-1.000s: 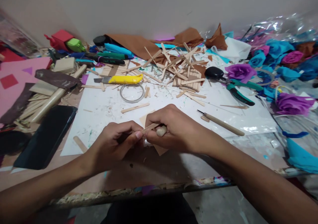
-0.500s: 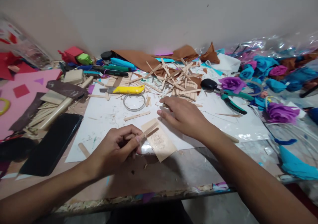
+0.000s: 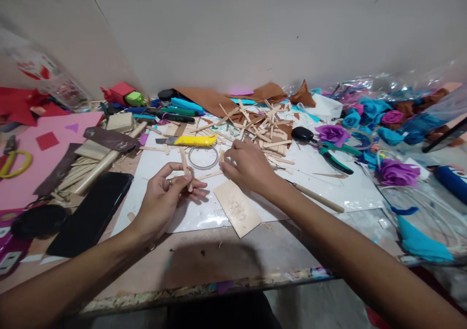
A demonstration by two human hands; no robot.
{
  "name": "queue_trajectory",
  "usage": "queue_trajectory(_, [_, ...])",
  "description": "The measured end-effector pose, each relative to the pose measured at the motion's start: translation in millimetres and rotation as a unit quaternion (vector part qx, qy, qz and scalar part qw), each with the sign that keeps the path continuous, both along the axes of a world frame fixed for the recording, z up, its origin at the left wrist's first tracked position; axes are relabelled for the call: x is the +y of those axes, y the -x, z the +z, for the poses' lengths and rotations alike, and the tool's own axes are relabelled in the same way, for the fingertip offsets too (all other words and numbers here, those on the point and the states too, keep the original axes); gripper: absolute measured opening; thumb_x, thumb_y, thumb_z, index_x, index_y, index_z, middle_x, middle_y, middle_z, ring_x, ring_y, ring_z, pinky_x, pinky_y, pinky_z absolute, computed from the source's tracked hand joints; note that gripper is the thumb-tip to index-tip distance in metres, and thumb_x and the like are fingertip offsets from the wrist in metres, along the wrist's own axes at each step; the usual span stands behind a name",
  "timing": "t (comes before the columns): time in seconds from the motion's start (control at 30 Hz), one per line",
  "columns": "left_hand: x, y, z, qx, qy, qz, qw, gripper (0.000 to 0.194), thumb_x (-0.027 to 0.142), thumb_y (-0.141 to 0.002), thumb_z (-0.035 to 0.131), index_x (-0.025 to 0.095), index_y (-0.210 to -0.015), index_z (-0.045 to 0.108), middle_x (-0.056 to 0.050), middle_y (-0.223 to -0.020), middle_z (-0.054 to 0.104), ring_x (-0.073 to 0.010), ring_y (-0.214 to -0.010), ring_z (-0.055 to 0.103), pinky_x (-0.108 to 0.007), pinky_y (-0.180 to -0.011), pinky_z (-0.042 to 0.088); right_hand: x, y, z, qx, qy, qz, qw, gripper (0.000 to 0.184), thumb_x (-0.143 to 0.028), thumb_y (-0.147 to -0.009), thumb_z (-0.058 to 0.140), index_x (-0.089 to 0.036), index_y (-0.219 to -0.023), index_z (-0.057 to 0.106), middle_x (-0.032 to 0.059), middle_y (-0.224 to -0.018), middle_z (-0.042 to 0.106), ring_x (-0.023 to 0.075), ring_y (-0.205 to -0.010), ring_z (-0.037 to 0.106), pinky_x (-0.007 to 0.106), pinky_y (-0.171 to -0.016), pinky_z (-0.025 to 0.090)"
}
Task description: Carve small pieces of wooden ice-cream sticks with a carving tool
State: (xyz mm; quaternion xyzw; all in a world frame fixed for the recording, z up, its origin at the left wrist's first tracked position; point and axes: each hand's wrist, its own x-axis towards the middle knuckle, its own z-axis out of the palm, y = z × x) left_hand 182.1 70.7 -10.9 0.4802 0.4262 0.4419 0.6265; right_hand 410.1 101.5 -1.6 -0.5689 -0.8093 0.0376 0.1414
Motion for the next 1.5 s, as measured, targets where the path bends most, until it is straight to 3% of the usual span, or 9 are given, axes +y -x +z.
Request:
queue_trajectory(0.2, [0, 1, -1.6, -0.024, 0.018, 0.005, 1.0, 0.025, 0.032, -0.092, 0.075, 0.018, -0.102, 0.056, -0.01, -0.099, 0.083, -0.0218, -0.075, 0.082, -0.031, -0.069, 0.068, 21, 22, 12.6, -0.05, 0.032, 0.011, 0.998, 0.026, -0.025, -0.098, 0.056, -0.014, -0.082, 0.073, 0.013, -0.091, 0.065, 0.0252, -0.088, 0.054, 0.035, -0.073, 0.029])
queue_trajectory(0.53, [-2, 2, -6.0, -0.045, 0.019, -0.012, 0.999, 0.034, 0.04, -0.091, 0.081, 0.018, -0.099, 0.056, -0.014, -0.102, 0.083, -0.0248, -0.084, 0.083, -0.036, -0.078, 0.069, 26, 13, -0.3, -0.009, 0.046, 0.015, 0.999, 0.016, -0.005, -0.085, 0.057, -0.016, -0.075, 0.064, 0.0043, -0.068, 0.059, 0.0173, -0.065, 0.048, 0.03, -0.065, 0.031])
queue_trajectory(0.67, [-3, 2, -4.2, -0.048, 0.017, -0.012, 0.999, 0.04, 0.043, -0.089, 0.083, 0.017, -0.107, 0.058, -0.015, -0.105, 0.083, -0.0271, -0.09, 0.083, -0.038, -0.081, 0.069, 14, 4, 3.1, 0.019, 0.014, 0.012, 1.0, 0.016, -0.01, -0.093, 0.056, -0.013, -0.092, 0.071, 0.0113, -0.088, 0.066, 0.0225, -0.081, 0.059, 0.032, -0.075, 0.039])
queue_trajectory(0.77, [-4, 1, -3.6, -0.054, 0.023, -0.013, 0.998, 0.041, 0.044, -0.087, 0.085, 0.017, -0.106, 0.061, -0.014, -0.107, 0.083, -0.0273, -0.09, 0.083, -0.038, -0.083, 0.069, -4, 0, 8.3, 0.061, -0.032, 0.045, 0.997, 0.018, -0.017, -0.103, 0.049, -0.014, -0.104, 0.067, 0.0157, -0.107, 0.066, 0.0262, -0.099, 0.061, 0.034, -0.084, 0.043])
queue_trajectory(0.83, [-4, 0, -4.1, -0.054, 0.025, -0.013, 0.998, 0.041, 0.045, -0.087, 0.086, 0.016, -0.104, 0.063, -0.014, -0.108, 0.083, -0.0267, -0.09, 0.083, -0.037, -0.084, 0.069, -18, 2, 11.7, 0.11, -0.032, 0.068, 0.991, 0.019, -0.022, -0.109, 0.041, -0.017, -0.106, 0.059, 0.0116, -0.099, 0.066, 0.0231, -0.09, 0.061, 0.031, -0.077, 0.042])
queue_trajectory(0.97, [-5, 1, -5.6, -0.041, 0.021, -0.022, 0.999, 0.037, 0.043, -0.089, 0.085, 0.014, -0.104, 0.067, -0.012, -0.108, 0.083, -0.024, -0.094, 0.083, -0.033, -0.086, 0.069, -41, 19, 15.5, 0.206, 0.073, 0.121, 0.968, 0.019, -0.035, -0.114, 0.039, -0.021, -0.111, 0.052, 0.0012, -0.084, 0.063, 0.0165, -0.069, 0.056, 0.027, -0.066, 0.038])
queue_trajectory(1.1, [-6, 3, -5.3, -0.036, 0.007, -0.035, 0.999, 0.032, 0.04, -0.09, 0.084, 0.013, -0.102, 0.071, -0.01, -0.101, 0.082, -0.0228, -0.097, 0.082, -0.032, -0.088, 0.069, -50, 29, 15.7, 0.262, 0.105, 0.164, 0.945, 0.018, -0.034, -0.114, 0.04, -0.021, -0.112, 0.052, 0.0019, -0.09, 0.066, 0.0155, -0.073, 0.057, 0.026, -0.067, 0.038])
queue_trajectory(1.3, [-6, 5, 0.5, -0.021, 0.011, -0.046, 0.999, 0.035, 0.039, -0.084, 0.089, 0.013, -0.102, 0.075, -0.008, -0.086, 0.081, -0.0206, -0.075, 0.081, -0.033, -0.079, 0.071, -46, 23, 13.8, 0.267, 0.107, 0.152, 0.946, 0.018, -0.031, -0.113, 0.04, -0.02, -0.106, 0.053, 0.0037, -0.091, 0.067, 0.016, -0.073, 0.056, 0.027, -0.067, 0.039])
queue_trajectory(1.5, [-6, 4, 4.5, -0.02, -0.005, -0.032, 0.999, 0.041, 0.042, -0.077, 0.094, 0.015, -0.103, 0.077, -0.008, -0.085, 0.081, -0.0218, -0.07, 0.08, -0.036, -0.073, 0.072, -49, 24, 13.1, 0.267, 0.137, 0.147, 0.943, 0.018, -0.032, -0.113, 0.039, -0.021, -0.112, 0.052, 0.0048, -0.094, 0.07, 0.0183, -0.078, 0.062, 0.028, -0.07, 0.041])
